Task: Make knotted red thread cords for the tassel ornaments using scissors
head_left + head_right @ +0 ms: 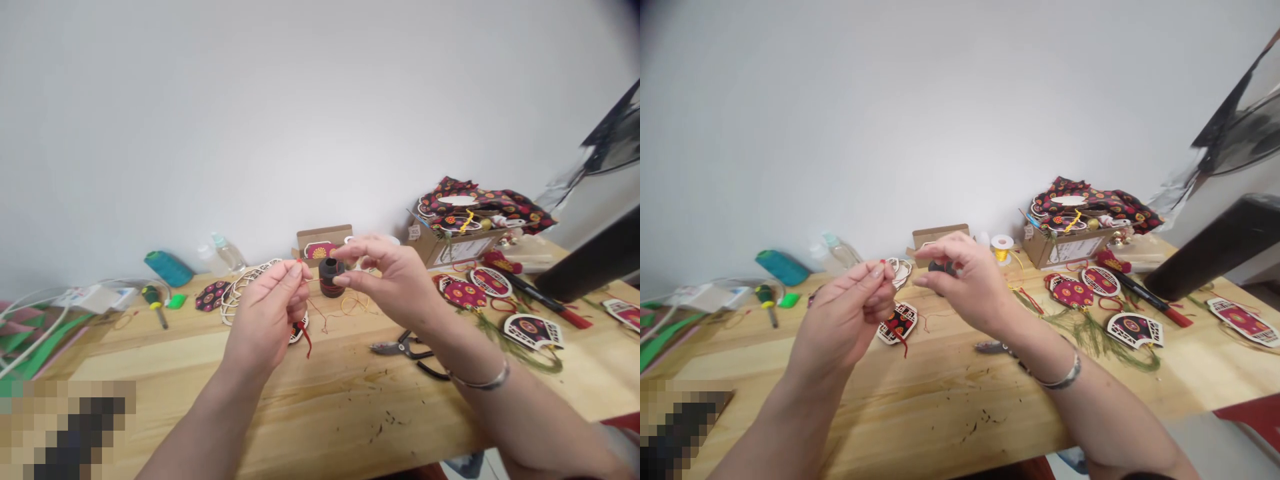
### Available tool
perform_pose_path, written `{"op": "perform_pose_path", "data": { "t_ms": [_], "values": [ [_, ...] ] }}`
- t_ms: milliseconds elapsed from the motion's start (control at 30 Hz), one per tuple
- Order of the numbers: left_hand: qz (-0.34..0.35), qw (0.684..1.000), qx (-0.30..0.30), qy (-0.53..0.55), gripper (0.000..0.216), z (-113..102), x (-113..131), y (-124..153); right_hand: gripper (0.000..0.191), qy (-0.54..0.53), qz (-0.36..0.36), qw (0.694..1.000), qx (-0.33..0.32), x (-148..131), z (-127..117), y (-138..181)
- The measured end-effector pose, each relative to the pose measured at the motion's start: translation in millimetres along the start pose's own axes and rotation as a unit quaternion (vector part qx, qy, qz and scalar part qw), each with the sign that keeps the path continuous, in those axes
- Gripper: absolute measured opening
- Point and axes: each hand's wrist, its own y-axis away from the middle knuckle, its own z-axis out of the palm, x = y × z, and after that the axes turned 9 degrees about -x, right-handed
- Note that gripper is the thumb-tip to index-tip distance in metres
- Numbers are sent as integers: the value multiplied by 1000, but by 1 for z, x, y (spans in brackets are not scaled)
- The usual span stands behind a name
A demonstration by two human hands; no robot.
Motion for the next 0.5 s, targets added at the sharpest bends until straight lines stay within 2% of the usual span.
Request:
{"op": "perform_pose_path", "data": {
  "t_ms": [133,500],
  "values": [
    [-2,999,-1,34,18,1,1,1,23,-39,-41,998,10,-8,15,-8],
    [-24,996,-15,89,17,6,-3,2,13,24,-110,991,72,3,23,-7]
  ]
}}
